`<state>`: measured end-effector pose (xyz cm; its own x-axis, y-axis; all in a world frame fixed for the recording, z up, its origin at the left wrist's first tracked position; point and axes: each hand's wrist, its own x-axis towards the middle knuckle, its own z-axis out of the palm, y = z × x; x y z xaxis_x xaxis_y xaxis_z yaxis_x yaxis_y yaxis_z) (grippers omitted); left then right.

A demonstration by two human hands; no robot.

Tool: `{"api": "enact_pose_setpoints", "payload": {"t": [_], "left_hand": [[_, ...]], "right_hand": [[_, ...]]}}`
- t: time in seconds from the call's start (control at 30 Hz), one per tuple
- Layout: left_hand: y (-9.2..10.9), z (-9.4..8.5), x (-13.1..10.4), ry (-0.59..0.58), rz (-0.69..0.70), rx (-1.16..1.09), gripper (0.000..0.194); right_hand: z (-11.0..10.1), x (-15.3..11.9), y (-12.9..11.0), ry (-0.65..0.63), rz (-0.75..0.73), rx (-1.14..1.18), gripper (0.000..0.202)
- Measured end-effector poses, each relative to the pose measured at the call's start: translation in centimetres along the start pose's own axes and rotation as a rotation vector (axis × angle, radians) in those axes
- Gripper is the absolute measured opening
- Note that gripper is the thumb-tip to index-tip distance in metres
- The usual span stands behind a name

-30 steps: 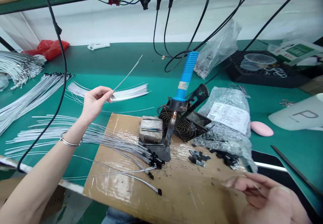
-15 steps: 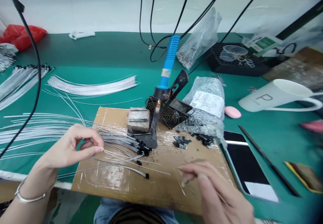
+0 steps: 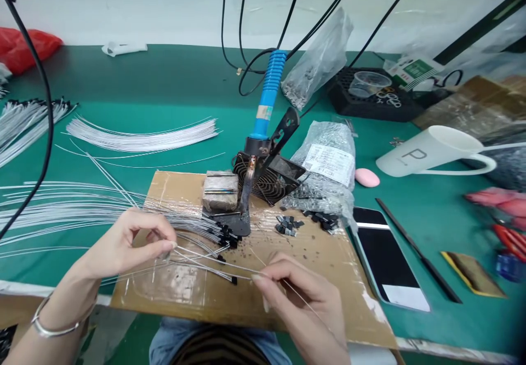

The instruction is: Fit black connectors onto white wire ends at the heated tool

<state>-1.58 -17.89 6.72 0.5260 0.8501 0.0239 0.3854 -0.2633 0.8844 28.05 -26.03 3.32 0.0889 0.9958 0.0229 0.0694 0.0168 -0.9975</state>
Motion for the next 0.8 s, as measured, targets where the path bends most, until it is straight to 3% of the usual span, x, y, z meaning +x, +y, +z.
{"api": "enact_pose_setpoints", "payload": {"t": [0.3, 0.43, 0.47, 0.57, 0.7, 0.8], "left_hand": [[0.5, 0.3, 0.4, -0.070, -0.034, -0.002, 0.024], [1.4, 0.8, 0.2, -0.084, -0.074, 0.134, 0.016], [1.9, 1.4, 0.1, -0.078, -0.078, 0.190, 0.012], [3.6, 4.1, 0.0, -0.062, -0.058, 0.329, 0.025], [4.9, 8.3, 0.6, -0.030, 0.036, 0.289, 0.020], [4.7, 9.8, 1.3, -0.047, -0.026, 0.188, 0.017]], "right_hand": [[0.2, 0.1, 0.1, 0.014, 0.012, 0.006, 0.029], [0.3, 0.1, 0.0, 0.014, -0.060, -0.036, 0.029], [0.4, 0.0, 0.1, 0.012, -0.072, -0.045, 0.028], [0.7, -0.1, 0.3, 0.010, -0.099, -0.063, 0.026], [1.0, -0.2, 0.5, 0.005, -0.118, -0.095, 0.023], [1.0, -0.2, 0.6, 0.001, -0.096, -0.097, 0.023]]}}
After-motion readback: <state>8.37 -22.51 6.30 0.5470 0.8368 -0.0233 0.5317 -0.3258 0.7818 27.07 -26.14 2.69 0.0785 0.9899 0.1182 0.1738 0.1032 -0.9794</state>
